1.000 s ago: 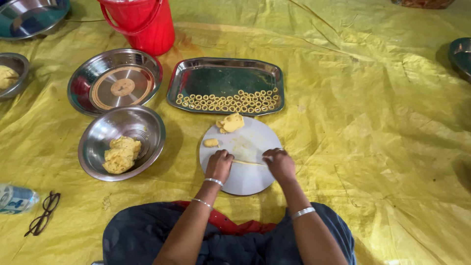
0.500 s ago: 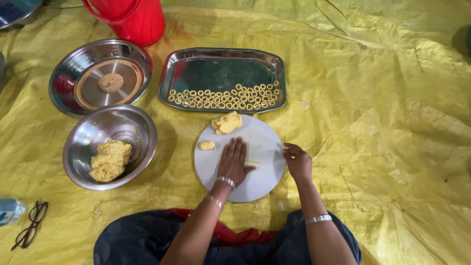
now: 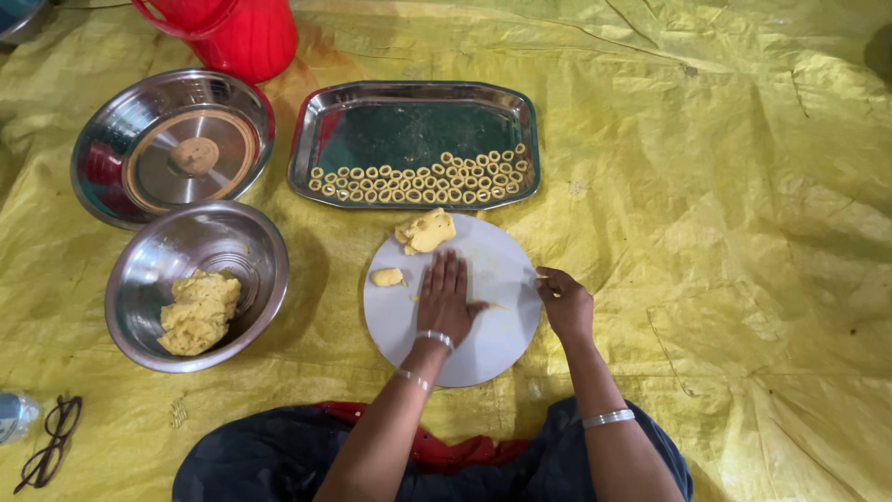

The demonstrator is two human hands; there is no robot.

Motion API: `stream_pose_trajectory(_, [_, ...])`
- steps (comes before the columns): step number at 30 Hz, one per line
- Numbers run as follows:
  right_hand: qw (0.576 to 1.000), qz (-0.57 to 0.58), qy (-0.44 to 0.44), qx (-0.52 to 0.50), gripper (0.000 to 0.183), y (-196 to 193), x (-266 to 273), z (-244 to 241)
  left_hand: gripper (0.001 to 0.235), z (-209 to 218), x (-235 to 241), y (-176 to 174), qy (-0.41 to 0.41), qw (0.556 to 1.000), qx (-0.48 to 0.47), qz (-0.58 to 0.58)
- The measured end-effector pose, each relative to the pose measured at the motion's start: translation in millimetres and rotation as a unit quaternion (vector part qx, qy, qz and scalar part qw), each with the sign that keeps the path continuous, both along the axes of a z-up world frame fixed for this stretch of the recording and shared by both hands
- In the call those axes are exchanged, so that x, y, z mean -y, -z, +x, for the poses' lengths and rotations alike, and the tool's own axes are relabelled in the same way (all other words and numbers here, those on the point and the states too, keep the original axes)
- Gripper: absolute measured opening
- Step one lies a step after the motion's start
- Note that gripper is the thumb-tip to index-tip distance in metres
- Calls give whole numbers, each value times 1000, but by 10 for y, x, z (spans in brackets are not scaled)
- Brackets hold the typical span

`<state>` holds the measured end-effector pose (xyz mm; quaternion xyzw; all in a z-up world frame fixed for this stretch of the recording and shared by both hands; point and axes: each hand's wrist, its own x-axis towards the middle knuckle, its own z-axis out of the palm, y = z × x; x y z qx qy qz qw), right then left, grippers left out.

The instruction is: The person rolls small pieces of yellow dough into thin strips on a white plate, then joins the ends to form rings and places them on a metal tray. The process is repeated continuously with dough taken from a nearby bowl.

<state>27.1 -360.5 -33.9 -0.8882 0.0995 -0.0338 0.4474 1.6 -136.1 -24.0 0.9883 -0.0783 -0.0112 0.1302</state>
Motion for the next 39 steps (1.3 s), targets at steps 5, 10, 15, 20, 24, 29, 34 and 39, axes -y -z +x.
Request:
stream_pose_trajectory(5, [1000,-5,-2,5,30,58,-6,40,97,-673,2,21,2,1000,-17,-21])
stream_pose_trajectory(10, [1000,-2,-7,3,30,90,-24,72,95,-283,15,60,-16,1000,22,-10])
stream_pose_trajectory(15, [1000,13,-1,13,28,98,23,26,92,66,52,66,-24,999,30,-8])
stream_pose_trajectory(20, [1000,0,-6,16,28,120,10,104,94,-511,43,88,-12,999,22,-37])
stream_pose_trajectory(24, [999,13,-15,34,26,170,14,32,92,-312,40,139,-20,999,33,-32])
stream_pose_trajectory(29, [1000,-6,7,-8,29,103,26,46,92,229,60,75,-25,999,26,-36])
stream_pose_trajectory(34, [1000,-5,5,-1,30,87,8,100,99,-282,-82,53,-18,994,69,-84])
stream_pose_trajectory(39, [1000,-1,-3,6,28,141,18,77,102,-702,-236,85,-17,999,-12,-27])
